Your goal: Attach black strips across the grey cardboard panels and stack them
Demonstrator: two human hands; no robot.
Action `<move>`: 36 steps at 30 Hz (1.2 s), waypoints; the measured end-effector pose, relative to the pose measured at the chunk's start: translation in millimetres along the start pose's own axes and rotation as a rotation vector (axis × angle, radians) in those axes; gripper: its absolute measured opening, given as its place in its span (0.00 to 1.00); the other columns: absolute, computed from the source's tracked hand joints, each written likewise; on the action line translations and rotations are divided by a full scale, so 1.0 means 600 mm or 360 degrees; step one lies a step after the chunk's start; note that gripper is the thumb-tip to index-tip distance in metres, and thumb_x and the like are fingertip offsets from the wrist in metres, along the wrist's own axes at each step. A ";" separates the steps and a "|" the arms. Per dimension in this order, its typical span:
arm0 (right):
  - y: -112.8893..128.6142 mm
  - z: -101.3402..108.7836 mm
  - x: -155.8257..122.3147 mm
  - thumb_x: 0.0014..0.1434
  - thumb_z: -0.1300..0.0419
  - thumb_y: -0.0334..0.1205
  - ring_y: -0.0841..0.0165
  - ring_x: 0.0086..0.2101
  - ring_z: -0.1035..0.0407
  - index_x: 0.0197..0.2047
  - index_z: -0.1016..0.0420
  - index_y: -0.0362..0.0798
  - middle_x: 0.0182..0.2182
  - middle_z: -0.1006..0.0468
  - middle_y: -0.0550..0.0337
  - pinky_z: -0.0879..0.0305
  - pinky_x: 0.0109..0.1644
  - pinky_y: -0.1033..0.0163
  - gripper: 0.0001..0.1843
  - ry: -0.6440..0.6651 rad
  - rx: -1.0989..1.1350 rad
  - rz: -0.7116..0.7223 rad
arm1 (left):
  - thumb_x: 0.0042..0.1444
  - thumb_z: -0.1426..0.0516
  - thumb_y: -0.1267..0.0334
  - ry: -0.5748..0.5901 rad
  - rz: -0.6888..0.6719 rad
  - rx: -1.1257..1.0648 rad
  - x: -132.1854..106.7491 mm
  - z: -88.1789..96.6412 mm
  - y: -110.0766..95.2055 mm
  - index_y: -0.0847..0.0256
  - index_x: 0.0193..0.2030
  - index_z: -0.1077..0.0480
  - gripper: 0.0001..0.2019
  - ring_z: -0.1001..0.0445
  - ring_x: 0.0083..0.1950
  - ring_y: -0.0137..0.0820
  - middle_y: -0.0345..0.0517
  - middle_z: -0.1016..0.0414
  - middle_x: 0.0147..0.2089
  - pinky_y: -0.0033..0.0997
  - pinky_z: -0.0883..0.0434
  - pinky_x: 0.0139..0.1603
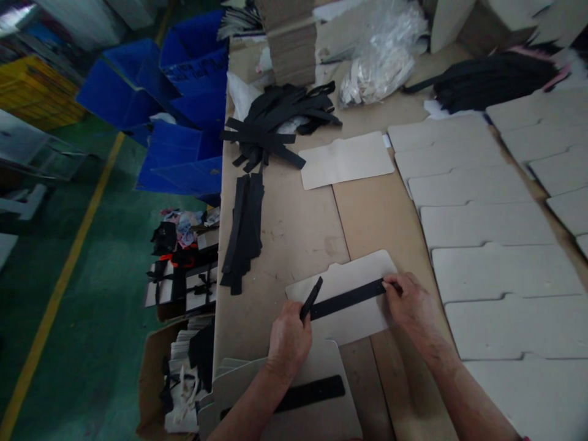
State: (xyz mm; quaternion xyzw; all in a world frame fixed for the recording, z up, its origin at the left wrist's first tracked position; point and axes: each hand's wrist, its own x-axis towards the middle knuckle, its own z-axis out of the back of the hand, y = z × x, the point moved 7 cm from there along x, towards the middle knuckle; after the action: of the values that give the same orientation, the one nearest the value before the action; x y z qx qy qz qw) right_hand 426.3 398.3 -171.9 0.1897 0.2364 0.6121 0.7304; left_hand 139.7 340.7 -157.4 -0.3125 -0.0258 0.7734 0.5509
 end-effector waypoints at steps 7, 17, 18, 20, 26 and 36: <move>0.005 0.009 0.014 0.55 0.44 0.45 0.62 0.34 0.29 0.34 0.27 0.51 0.34 0.23 0.56 0.34 0.40 0.56 0.09 0.0131 0.0191 -0.0151 | 0.55 0.41 0.58 0.0076 0.0095 -0.0057 0.014 -0.005 0.004 0.59 0.36 0.30 0.08 0.24 0.41 0.37 0.48 0.24 0.41 0.31 0.35 0.41; 0.002 -0.020 0.007 0.57 0.44 0.44 0.63 0.31 0.32 0.37 0.34 0.50 0.37 0.29 0.54 0.36 0.36 0.57 0.07 0.0083 -0.0015 0.0043 | 0.60 0.45 0.58 0.0116 -0.0004 0.0243 0.010 -0.013 -0.013 0.59 0.40 0.31 0.07 0.25 0.40 0.38 0.48 0.27 0.45 0.33 0.34 0.39; 0.001 -0.021 0.006 0.57 0.44 0.44 0.63 0.32 0.32 0.38 0.34 0.50 0.37 0.29 0.53 0.35 0.37 0.57 0.07 0.0076 -0.0017 0.0044 | 0.61 0.46 0.60 0.0107 -0.0046 0.0286 0.007 -0.014 -0.018 0.60 0.41 0.31 0.07 0.25 0.41 0.38 0.49 0.28 0.45 0.33 0.34 0.40; 0.002 -0.019 0.006 0.57 0.44 0.44 0.62 0.34 0.31 0.39 0.34 0.49 0.38 0.29 0.53 0.34 0.39 0.57 0.08 0.0075 0.0028 0.0041 | 0.62 0.47 0.61 0.0095 -0.0086 0.0300 0.002 -0.014 -0.021 0.60 0.41 0.32 0.07 0.26 0.42 0.37 0.49 0.29 0.46 0.32 0.34 0.41; 0.002 0.018 0.009 0.55 0.40 0.50 0.60 0.37 0.31 0.46 0.31 0.46 0.43 0.29 0.48 0.33 0.44 0.55 0.20 -0.0081 -0.0071 0.0033 | 0.57 0.42 0.57 -0.0089 0.0076 0.0073 -0.006 0.030 0.003 0.63 0.46 0.32 0.15 0.26 0.46 0.40 0.52 0.29 0.47 0.34 0.33 0.46; -0.019 0.031 0.028 0.47 0.39 0.55 0.64 0.27 0.33 0.32 0.26 0.47 0.24 0.28 0.62 0.41 0.30 0.61 0.19 0.0380 0.0115 -0.0348 | 0.46 0.36 0.65 -0.0049 0.0357 -0.0456 0.015 0.038 0.020 0.66 0.39 0.26 0.12 0.22 0.34 0.35 0.48 0.21 0.32 0.28 0.32 0.32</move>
State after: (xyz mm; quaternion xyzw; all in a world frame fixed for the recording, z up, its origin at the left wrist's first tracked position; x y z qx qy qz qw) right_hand 448.8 412.7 -164.9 0.1149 0.3626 0.5383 0.7520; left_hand 116.2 350.6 -147.8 -0.3768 -0.1090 0.8230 0.4107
